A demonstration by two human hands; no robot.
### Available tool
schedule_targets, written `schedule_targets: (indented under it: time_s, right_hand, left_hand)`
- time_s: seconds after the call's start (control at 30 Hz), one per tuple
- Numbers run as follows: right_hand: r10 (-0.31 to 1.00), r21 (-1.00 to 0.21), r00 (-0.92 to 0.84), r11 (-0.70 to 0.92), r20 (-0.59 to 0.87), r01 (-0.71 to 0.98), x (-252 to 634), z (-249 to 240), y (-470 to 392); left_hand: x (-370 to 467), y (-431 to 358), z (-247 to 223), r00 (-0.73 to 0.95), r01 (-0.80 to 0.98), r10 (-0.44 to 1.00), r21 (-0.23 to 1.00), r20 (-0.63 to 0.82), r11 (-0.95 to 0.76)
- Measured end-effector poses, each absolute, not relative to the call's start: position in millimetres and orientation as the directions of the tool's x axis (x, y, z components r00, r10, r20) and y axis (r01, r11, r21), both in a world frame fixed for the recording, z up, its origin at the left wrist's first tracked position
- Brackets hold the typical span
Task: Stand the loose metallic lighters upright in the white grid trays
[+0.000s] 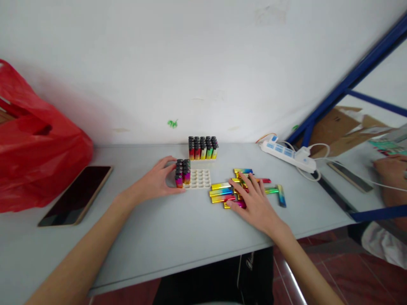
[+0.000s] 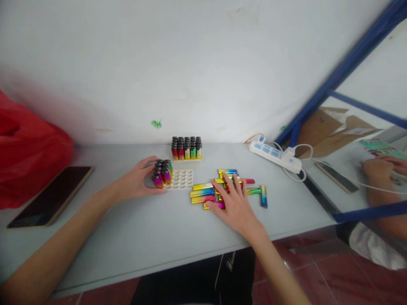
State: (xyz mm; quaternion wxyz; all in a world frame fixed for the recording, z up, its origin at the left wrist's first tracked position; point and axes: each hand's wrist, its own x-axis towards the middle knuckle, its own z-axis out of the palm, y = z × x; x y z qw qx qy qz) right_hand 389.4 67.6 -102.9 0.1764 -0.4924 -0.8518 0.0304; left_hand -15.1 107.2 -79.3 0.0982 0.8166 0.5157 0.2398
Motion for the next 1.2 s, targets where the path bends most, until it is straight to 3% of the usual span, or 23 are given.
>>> schedule_targets:
  time_s: [0.2, 0.9, 1.07, 1.2]
  right_hand:
    - [0.864, -0.214, -0.442, 0.491, 0.24, 0.844, 389.5, -102.1, 97.1]
    - [0.89, -0.309, -0.375, 0.445, 0.259, 0.841, 368.7, -104.1, 120.6]
    - [0.856, -0.405, -0.179, 0.401, 0.485, 0.822, 398.2, -95.9, 111.4]
    - [0.814, -0.384, 0.092, 0.168, 0.574, 0.908, 457.5, -101.4, 93.5]
  left_hand:
    - [-20.6, 104.4, -70.7, 0.37, 0.807, 0.902, 0.404, 0.224, -0.431]
    - [5.2, 98.0, -82.2, 0.421, 0.734, 0.858, 0.447, 0.293, -0.512]
    - [6.2, 97.7, -80.4, 0.428, 0.72, 0.859, 0.469, 0.28, -0.512]
    - [8.6, 97.0, -78.2, 0.43, 0.718, 0.861, 0.474, 0.272, -0.509]
